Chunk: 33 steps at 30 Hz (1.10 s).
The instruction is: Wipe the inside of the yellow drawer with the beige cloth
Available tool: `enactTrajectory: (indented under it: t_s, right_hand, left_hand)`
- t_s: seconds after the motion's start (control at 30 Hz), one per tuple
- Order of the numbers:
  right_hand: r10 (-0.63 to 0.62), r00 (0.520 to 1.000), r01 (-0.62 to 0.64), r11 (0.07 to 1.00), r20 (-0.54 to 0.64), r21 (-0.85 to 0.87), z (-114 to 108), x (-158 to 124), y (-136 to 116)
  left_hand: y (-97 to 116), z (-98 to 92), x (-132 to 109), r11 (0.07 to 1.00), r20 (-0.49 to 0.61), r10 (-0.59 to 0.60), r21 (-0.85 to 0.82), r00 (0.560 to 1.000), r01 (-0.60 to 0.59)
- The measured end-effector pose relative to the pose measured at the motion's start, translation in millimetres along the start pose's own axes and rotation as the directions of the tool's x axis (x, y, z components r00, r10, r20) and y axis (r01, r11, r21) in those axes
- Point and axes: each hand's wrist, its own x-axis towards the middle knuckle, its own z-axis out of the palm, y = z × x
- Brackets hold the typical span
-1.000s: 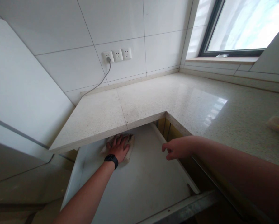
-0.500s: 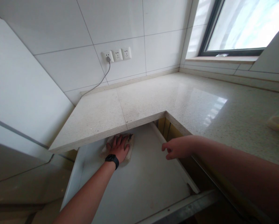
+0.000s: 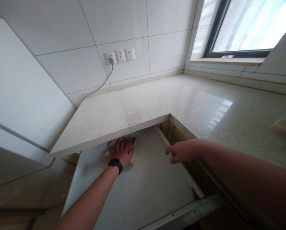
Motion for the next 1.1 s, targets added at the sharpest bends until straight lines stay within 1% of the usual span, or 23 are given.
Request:
enactTrajectory:
  t_s: [0.23,0.43,0.77,1.1]
  right_hand:
    - [0.012,1.000,-0.012,1.000,0.009,0.007,-0.7,-1.4,-2.3]
    - [0.014,1.000,-0.014,1.000,0.004,0.005,-0.4,-1.2,-1.2]
    - [0.000,1.000,0.000,1.000,0.001,0.005,1.3,-0.2,0.6]
    - [0.005,1.000,-0.005,1.000,0.006,-0.010,1.7,1.6,1.8]
  left_hand:
    - [1.6,4.6,-1.6,1.000,-0.029,0.013,0.014,1.000,-0.013]
    - [4.4,6.5,-4.6,0.999,-0.024,0.032,0.029,0.999,-0.032]
    - [21.1,0.7,-13.4,0.997,-0.014,0.061,0.048,0.998,-0.061]
    - [35.8,3.3,-20.8,0.994,-0.018,0.101,0.051,0.995,-0.100]
